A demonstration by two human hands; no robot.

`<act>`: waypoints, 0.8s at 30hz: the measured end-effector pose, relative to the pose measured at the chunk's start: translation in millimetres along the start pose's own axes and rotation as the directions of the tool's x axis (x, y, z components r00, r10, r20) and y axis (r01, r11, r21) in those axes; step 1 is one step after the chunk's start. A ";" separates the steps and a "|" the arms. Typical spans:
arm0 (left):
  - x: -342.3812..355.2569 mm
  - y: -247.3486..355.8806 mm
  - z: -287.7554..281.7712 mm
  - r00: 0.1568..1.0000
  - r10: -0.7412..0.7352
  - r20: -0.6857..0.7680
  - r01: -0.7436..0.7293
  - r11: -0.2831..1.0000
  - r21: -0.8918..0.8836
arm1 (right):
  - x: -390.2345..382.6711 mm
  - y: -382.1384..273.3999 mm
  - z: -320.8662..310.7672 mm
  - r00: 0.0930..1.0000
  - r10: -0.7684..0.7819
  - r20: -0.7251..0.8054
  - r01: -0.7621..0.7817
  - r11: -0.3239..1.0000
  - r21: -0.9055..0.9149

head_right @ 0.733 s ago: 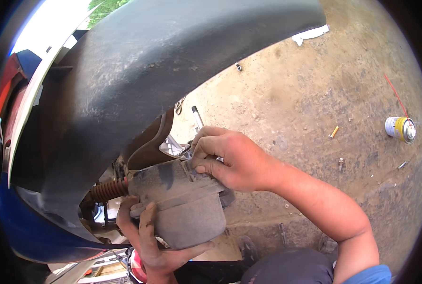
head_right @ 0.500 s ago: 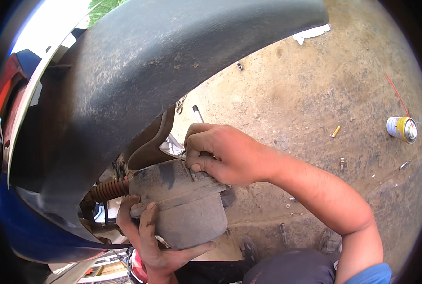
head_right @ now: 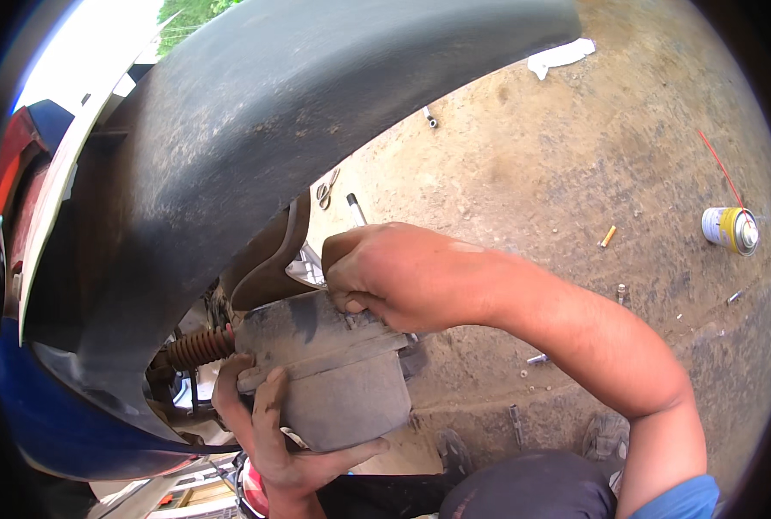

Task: The recorder is installing an air filter housing onto a motorcycle using a screwdriver.

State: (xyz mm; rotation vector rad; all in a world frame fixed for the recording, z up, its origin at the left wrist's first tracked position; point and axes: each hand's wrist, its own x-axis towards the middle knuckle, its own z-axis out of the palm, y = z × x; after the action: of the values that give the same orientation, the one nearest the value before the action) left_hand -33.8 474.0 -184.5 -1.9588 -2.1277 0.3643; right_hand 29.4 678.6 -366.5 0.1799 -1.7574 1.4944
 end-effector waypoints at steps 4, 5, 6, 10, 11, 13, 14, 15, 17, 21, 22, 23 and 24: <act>-0.1 1.2 1.7 0.999 0.001 -0.032 -0.002 1.000 -0.013 | -0.8 -3.2 -1.3 0.997 -0.074 -0.018 0.071 0.987 -0.146; -0.4 1.0 1.9 0.999 0.002 -0.032 -0.003 1.000 -0.011 | -0.4 -2.2 -1.1 1.000 -0.017 0.017 0.019 0.986 -0.165; -0.6 0.5 2.2 0.999 0.004 -0.039 -0.005 1.000 -0.012 | 0.4 -0.1 -0.8 0.999 -0.042 0.019 0.044 0.992 -0.122; -1.2 -2.2 3.5 1.000 0.009 -0.030 -0.010 1.000 -0.025 | -1.7 10.1 3.4 0.996 -0.086 -0.018 0.085 0.995 -0.045; -1.3 -2.6 3.2 0.999 0.017 -0.032 -0.017 1.000 -0.021 | -2.9 12.5 4.5 0.996 -0.086 -0.028 0.084 0.996 -0.042; -1.0 -3.2 2.8 0.999 0.038 -0.033 -0.039 0.999 -0.022 | -6.4 16.6 5.8 0.998 -0.057 -0.033 0.061 0.989 0.136; -1.2 -3.2 2.3 0.999 0.028 -0.021 -0.028 0.999 -0.015 | -8.5 17.6 6.8 0.997 -0.067 -0.036 0.071 0.988 0.135; -1.6 -3.1 1.8 1.000 0.026 -0.018 -0.026 1.000 -0.013 | -10.7 17.8 8.3 0.998 -0.024 -0.053 0.033 0.984 0.175; -2.1 -2.9 1.3 1.000 0.012 -0.008 -0.012 1.000 -0.010 | -13.9 17.6 11.5 0.998 0.021 -0.066 -0.006 0.976 0.218; -2.9 -2.0 1.5 1.000 0.006 -0.010 -0.006 1.000 -0.016 | -17.0 18.3 16.2 0.987 0.126 -0.098 -0.086 0.938 0.337; -2.8 -2.0 1.9 1.000 0.009 -0.008 -0.009 1.000 -0.015 | -17.4 19.2 16.9 0.986 0.137 -0.099 -0.091 0.922 0.376; -2.8 -2.2 2.4 1.000 0.015 -0.019 -0.015 1.000 -0.019 | -17.5 20.3 17.5 0.984 0.148 -0.095 -0.103 0.923 0.372; -2.7 -2.6 2.8 0.999 0.022 -0.034 -0.023 0.999 -0.028 | -17.1 21.7 18.0 0.985 0.141 -0.097 -0.090 0.911 0.403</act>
State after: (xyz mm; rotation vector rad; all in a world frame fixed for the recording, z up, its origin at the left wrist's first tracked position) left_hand -36.9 471.0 -186.3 -1.9915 -2.1035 0.3045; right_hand 19.8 662.7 -393.7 0.1862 -1.3692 1.8997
